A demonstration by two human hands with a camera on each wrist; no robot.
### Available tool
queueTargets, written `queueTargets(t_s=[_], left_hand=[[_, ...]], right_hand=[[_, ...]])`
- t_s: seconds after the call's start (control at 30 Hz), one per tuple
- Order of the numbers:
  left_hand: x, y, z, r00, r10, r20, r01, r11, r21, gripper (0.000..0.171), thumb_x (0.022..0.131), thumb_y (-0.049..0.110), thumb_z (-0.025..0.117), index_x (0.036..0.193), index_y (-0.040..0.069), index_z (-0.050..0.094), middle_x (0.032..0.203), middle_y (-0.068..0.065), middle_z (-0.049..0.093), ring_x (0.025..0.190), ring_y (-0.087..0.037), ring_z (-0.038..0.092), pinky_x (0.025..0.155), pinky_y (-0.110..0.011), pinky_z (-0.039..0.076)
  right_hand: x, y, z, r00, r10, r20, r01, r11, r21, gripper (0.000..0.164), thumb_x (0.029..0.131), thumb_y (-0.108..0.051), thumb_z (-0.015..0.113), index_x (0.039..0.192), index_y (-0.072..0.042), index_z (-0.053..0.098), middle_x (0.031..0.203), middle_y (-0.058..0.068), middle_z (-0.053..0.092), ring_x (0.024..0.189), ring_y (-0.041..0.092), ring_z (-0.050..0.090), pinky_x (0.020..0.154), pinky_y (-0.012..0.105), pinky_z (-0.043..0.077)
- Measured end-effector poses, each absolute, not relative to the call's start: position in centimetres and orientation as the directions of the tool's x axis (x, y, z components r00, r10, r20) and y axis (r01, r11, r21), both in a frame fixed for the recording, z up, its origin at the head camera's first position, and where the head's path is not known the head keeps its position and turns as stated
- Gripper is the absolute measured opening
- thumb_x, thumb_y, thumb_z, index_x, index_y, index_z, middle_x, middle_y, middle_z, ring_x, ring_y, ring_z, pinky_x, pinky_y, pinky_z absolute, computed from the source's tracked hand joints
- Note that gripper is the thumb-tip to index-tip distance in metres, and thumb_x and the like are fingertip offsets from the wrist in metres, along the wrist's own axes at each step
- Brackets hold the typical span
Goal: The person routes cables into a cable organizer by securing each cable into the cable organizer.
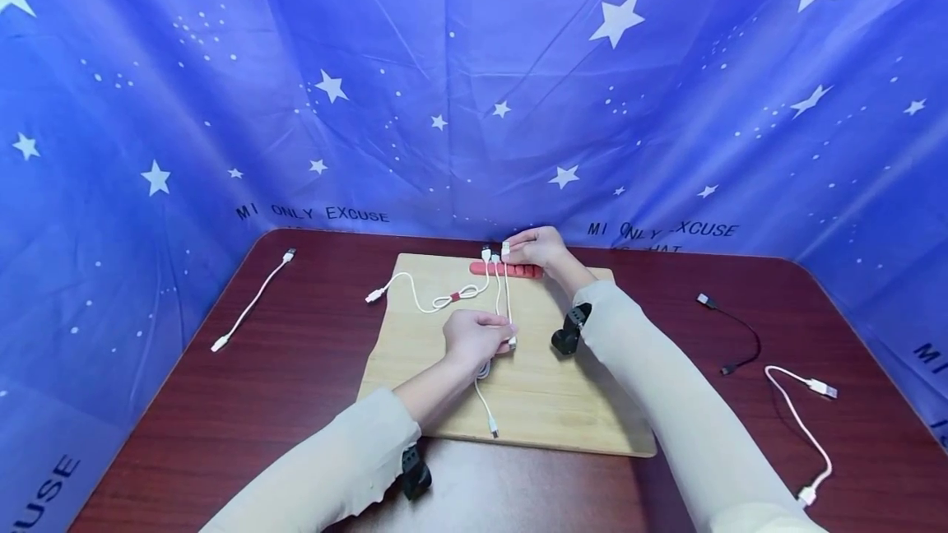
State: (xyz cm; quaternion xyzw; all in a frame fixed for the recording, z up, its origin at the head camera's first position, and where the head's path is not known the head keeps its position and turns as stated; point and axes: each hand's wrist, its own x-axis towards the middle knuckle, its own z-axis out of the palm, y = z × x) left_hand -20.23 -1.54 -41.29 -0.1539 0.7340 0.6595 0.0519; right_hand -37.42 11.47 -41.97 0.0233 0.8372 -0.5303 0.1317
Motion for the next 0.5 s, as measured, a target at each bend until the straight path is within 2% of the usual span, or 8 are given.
queueTargets(t_s=[0.1, 0.2, 0.33, 0.47, 0.5], left_hand=[[-20.41, -1.27, -41.18, -0.945, -0.164, -0.282, -0.303, 0.115, 0.946, 0.012, 0.077, 0.003, 0.077, 0.086, -0.003, 0.075, 0.08, -0.017, 0.075, 0.047, -0.001, 0.059, 0.054, -0.019, 0.058], [-20.45, -1.2, -41.23, -0.946, -0.165, -0.28, -0.304, 0.143, 0.942, 0.011, 0.076, 0.003, 0.077, 0.085, -0.003, 0.075, 0.081, -0.016, 0.075, 0.047, -0.002, 0.06, 0.054, -0.02, 0.058], [-20.42, -1.33, -41.34, -0.956, -0.165, -0.244, -0.274, 0.192, 0.943, 0.01, 0.075, 0.002, 0.078, 0.082, -0.003, 0.074, 0.077, -0.016, 0.074, 0.046, -0.004, 0.059, 0.05, -0.019, 0.056], [-20.35, -1.64, -41.6, -0.971, -0.163, -0.177, -0.221, 0.313, 0.924, 0.007, 0.073, 0.005, 0.079, 0.077, 0.002, 0.075, 0.069, -0.013, 0.074, 0.044, -0.003, 0.055, 0.042, -0.016, 0.048], [-20.33, -1.72, -41.68, -0.975, -0.161, -0.152, -0.201, 0.354, 0.913, 0.006, 0.073, 0.006, 0.079, 0.076, 0.003, 0.076, 0.068, -0.011, 0.074, 0.046, -0.003, 0.055, 0.043, -0.015, 0.046]], right_hand=[[-37.62, 11.55, -42.18, -0.959, -0.104, -0.265, 0.197, 0.429, -0.881, 0.045, 0.071, -0.005, 0.083, 0.113, 0.0, 0.068, 0.073, -0.01, 0.07, 0.07, -0.001, 0.062, 0.069, 0.012, 0.053], [-37.76, 11.61, -42.44, -0.958, -0.107, -0.265, 0.194, 0.442, -0.876, 0.045, 0.072, -0.005, 0.082, 0.115, -0.001, 0.068, 0.082, -0.003, 0.073, 0.072, 0.0, 0.062, 0.071, 0.012, 0.052], [-37.77, 11.56, -42.57, -0.965, -0.103, -0.241, 0.164, 0.482, -0.861, 0.041, 0.074, -0.007, 0.082, 0.113, -0.002, 0.069, 0.101, 0.009, 0.075, 0.073, 0.001, 0.063, 0.067, 0.012, 0.051], [-37.66, 11.26, -42.64, -0.968, -0.071, -0.24, 0.175, 0.492, -0.853, 0.038, 0.073, -0.008, 0.083, 0.108, -0.005, 0.071, 0.101, 0.009, 0.075, 0.07, -0.001, 0.061, 0.061, 0.012, 0.05], [-37.59, 11.2, -42.62, -0.969, -0.057, -0.241, 0.181, 0.5, -0.847, 0.037, 0.072, -0.008, 0.083, 0.107, -0.005, 0.072, 0.101, 0.009, 0.075, 0.069, -0.001, 0.06, 0.059, 0.011, 0.05]])
